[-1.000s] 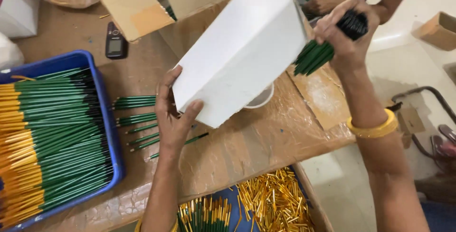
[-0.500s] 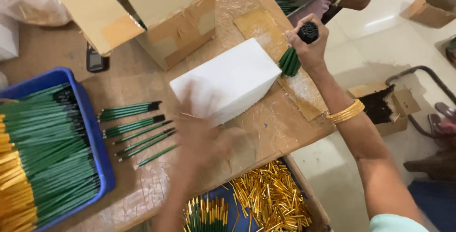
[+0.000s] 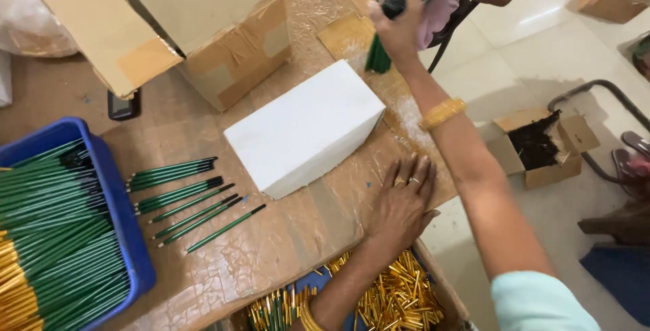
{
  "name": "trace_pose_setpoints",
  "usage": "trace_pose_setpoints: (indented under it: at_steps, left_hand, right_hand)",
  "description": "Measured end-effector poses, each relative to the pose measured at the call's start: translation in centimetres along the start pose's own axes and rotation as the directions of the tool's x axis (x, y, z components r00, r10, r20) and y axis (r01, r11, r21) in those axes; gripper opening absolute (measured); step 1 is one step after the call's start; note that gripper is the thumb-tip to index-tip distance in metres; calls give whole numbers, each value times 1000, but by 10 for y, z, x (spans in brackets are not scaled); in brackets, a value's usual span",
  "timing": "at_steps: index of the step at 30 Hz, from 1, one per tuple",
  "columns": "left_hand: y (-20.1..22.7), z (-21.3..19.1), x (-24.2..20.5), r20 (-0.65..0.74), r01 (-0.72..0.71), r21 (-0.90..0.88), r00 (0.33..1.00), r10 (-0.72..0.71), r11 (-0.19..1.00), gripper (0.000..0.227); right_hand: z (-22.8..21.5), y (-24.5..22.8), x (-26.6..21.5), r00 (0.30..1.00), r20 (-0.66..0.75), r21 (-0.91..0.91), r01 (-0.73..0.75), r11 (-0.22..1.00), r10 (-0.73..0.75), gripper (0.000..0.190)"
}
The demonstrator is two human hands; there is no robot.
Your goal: The person assembles pencils by inserting gold ferrules into the ends of green wooden sticks. They pick up sticks from a blue tray, attach the ferrules, and place the finished pencils into a white styrofoam block or a blue tray.
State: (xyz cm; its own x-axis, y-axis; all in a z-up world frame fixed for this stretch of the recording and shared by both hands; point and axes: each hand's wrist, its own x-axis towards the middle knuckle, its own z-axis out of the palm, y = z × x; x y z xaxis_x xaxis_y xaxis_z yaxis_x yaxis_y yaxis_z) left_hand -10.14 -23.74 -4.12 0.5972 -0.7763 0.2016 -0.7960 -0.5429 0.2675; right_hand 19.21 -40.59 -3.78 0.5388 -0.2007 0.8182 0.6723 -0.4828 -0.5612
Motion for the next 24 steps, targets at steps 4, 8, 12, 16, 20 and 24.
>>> trace_pose_setpoints:
  at_steps: [4,8,12,16,20,24]
  left_hand:
    - [-1,10,4,-61,-1,-28,998,-1,1000,86]
    - [4,2,-1,-27,32,-32,999,-33,999,82]
    - [5,-2,3,-51,5,55,999,-3,998,78]
    - [2,16,1,-128,-31,99,991,43,995,72]
    - [25,30,-40,-170,-70,-56,984,60,996,42]
    - [62,66,-125,-51,37,-691,994,-100,722,31]
  right_hand:
    - [-5,13,7,999,4,-40,-33,999,33,29]
    - [-57,-15,-14,983,98,187,-169,968,153,26]
    - [-145,-74,-53,929,142,174,-363,915,342,27]
    - [-193,-132,-90,909,178,155,-404,901,377,26]
    - [-210,-198,-124,820,191,363,-570,737,540,22]
    - [-177,-265,-176,875,238,596,-474,648,421,23]
